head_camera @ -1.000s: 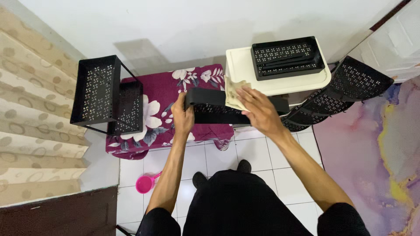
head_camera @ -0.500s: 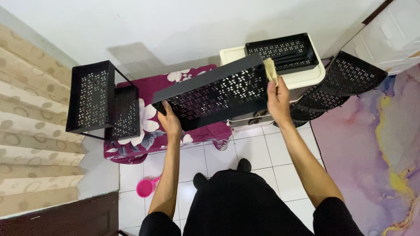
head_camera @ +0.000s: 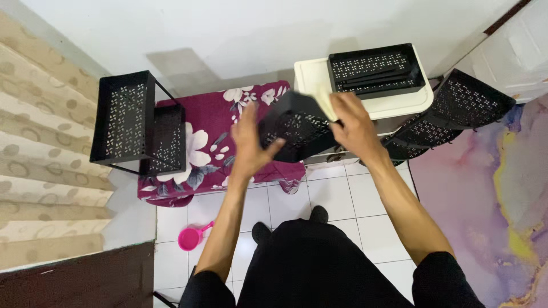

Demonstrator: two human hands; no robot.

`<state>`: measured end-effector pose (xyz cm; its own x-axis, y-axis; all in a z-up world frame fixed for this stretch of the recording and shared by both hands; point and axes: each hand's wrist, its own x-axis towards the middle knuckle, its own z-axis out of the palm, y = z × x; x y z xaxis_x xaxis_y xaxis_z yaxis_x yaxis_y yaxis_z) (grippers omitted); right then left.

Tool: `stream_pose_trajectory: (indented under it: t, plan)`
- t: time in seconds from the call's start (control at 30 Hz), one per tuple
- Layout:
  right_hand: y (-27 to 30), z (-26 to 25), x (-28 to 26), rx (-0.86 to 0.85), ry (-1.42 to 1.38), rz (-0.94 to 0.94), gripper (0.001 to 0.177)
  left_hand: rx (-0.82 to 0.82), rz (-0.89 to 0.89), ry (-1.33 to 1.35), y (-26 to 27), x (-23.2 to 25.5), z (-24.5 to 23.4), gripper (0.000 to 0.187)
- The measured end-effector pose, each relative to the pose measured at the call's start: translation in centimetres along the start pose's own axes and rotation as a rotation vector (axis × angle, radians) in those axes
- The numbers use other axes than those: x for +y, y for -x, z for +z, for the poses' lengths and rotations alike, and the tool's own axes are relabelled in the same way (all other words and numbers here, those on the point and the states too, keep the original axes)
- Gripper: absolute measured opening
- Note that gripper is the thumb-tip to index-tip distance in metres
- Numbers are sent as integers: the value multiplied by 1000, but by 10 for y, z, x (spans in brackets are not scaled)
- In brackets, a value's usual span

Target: The person wipes several black plastic trays with a cloth, cleaning both sides and edges. They then assemble a black metal frame by inserting rods into the tray slots and place the trays on the frame.

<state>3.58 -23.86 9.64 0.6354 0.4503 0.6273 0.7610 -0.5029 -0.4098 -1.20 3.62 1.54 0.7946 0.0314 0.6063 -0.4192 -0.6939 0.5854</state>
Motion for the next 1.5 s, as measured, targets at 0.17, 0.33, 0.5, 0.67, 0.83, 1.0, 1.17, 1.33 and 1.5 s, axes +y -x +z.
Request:
stream_pose_trajectory:
  t: [0.17, 0.33, 0.5, 0.67, 0.83, 1.0, 1.17, 1.33, 1.5]
  plan:
    - [-6, 1, -17, -148, 19, -107, 64, -207, -207, 318, -26, 21, 10, 48]
    - [-3, 21, -39, -39, 76, -137, 57, -76, -176, 319, -20, 25, 41, 38]
    - [0, 39, -42, -23, 104, -200, 59, 37, -86, 344, -13, 25, 56, 41]
    - [11, 17, -11, -100, 166, -205, 56, 108, -278, 325, -16, 14, 49, 38]
    - [38, 13, 38, -7, 205, -158, 52, 140, -387, 277, -16, -7, 49, 28]
    - [90, 12, 119, 75, -28, 400, 31, 361, -318, 365, -18, -37, 49, 13]
    - [130, 33, 190, 527, -922, 949, 20, 576, -782, 946, -13, -72, 61, 33]
    - [135, 72, 233, 477, -1165, 928, 58, 611, -862, 910, 11, -98, 91, 36]
    - [132, 108, 275, 446, -1017, 1089, 55, 651, -987, 880, 33, -124, 111, 32]
